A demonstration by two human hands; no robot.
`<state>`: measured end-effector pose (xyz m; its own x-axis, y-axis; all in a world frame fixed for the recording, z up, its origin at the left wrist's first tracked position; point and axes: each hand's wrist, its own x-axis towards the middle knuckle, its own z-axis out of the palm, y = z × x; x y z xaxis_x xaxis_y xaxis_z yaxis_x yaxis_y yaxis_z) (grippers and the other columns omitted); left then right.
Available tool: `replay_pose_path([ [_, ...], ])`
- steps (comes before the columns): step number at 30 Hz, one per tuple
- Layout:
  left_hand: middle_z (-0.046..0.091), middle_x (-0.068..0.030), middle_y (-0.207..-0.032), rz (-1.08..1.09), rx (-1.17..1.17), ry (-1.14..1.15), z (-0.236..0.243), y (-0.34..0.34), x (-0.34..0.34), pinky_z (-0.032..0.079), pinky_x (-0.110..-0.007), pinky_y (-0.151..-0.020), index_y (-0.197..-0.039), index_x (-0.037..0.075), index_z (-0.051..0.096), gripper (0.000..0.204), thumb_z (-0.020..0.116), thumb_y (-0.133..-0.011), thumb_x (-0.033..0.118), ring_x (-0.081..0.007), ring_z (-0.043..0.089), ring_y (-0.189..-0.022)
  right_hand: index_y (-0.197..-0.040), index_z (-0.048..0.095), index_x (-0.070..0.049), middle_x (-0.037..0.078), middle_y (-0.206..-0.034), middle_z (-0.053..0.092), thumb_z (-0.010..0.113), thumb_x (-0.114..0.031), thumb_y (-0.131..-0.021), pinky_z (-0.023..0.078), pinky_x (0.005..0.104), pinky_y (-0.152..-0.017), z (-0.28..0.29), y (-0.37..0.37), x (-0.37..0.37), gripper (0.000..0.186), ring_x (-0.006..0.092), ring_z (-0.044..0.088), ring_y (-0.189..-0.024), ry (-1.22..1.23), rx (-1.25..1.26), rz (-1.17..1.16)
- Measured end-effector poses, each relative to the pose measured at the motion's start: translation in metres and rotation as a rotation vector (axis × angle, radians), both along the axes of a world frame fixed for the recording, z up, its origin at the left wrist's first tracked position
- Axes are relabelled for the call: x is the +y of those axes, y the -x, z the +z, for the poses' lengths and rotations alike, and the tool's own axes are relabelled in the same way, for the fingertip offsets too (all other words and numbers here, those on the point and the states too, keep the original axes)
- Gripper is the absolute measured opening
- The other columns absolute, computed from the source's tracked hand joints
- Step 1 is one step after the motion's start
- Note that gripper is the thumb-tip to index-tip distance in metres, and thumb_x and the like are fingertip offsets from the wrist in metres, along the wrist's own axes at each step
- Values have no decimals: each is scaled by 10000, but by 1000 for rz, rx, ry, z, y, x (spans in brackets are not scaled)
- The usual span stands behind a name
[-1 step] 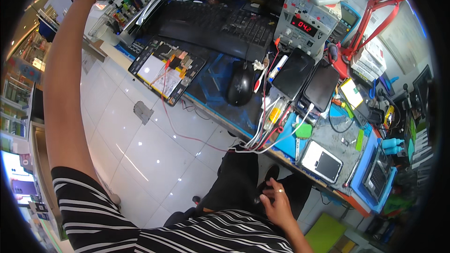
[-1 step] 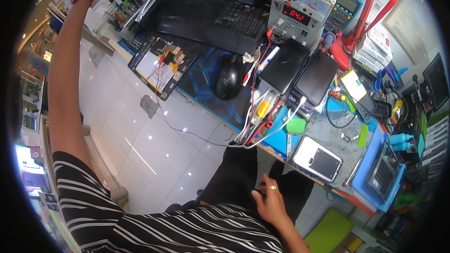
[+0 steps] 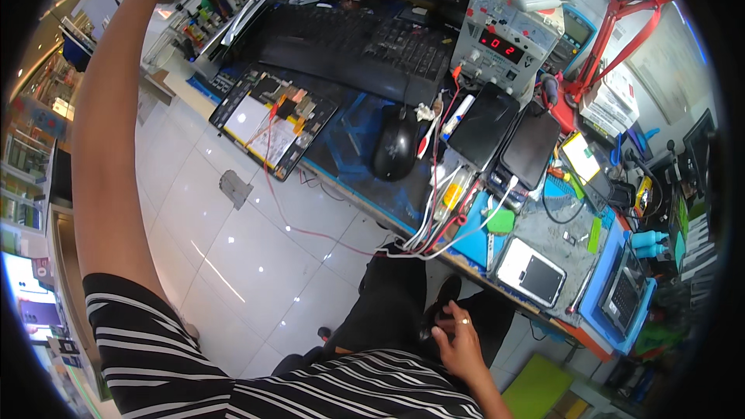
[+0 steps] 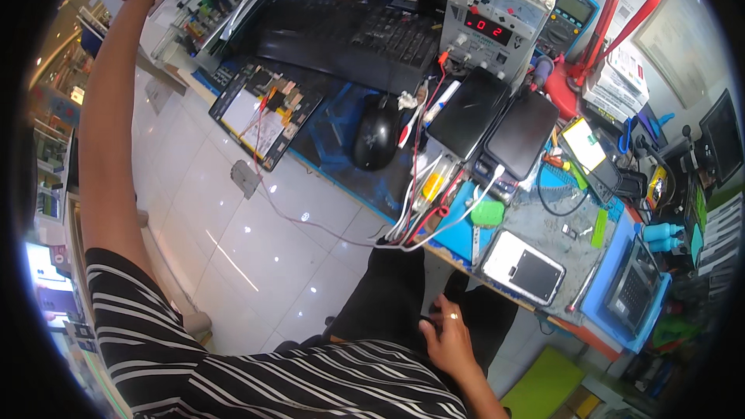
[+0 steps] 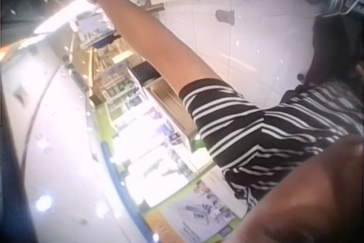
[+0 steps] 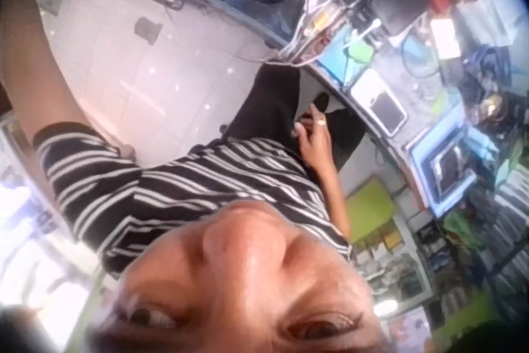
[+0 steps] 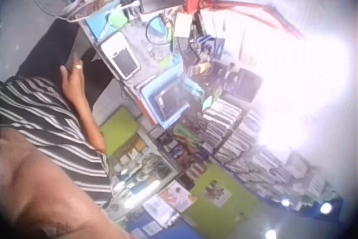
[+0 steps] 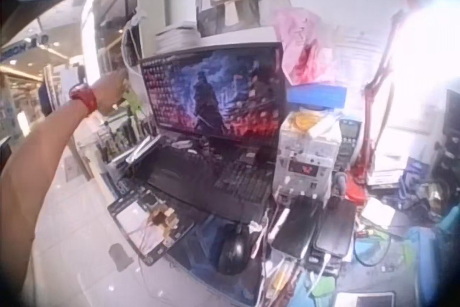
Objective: The person uses a green pry tool and a silver spudger to open a smartphone and manipulate its internal components at a workstation.
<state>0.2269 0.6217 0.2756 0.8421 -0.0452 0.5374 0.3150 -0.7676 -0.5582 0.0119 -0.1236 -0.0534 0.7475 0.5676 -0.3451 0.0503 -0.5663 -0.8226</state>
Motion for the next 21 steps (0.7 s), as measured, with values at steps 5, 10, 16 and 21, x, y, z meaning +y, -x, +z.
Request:
replay_pose_path([
  [5,743,-296,-1136,431,163,229,-2,-58,40,564,-534,-916,-1387,-50,549,504,544,-1034,310,-459,727,-1064,-1532,416,73,234,-1372,612,745,-136,-974,593,416,-914,-33,16,-46,680,325,742,-1042,164,80,-206],
  [10,739,-293,-1175,427,223,265,-18,-69,61,561,-531,-937,-1416,-50,532,528,551,-1043,322,-454,723,-1097,-1564,384,52,210,-1377,632,746,-124,-983,599,392,-909,-46,13,-70,707,289,739,-1036,250,117,-259],
  [16,698,-300,-1292,433,264,319,-7,-67,102,539,-517,-1012,-1460,-32,514,565,585,-1030,327,-444,678,-1220,-1575,383,64,203,-1349,656,756,-146,-979,598,404,-903,-66,-2,-70,734,292,743,-1023,262,98,-204],
  [21,678,-275,-1360,331,259,406,-7,-67,116,493,-494,-1104,-1438,31,582,515,595,-1027,341,-426,632,-1304,-1561,402,80,207,-1358,659,767,-211,-980,594,423,-897,-75,-10,-70,745,315,745,-1019,340,72,-85],
])
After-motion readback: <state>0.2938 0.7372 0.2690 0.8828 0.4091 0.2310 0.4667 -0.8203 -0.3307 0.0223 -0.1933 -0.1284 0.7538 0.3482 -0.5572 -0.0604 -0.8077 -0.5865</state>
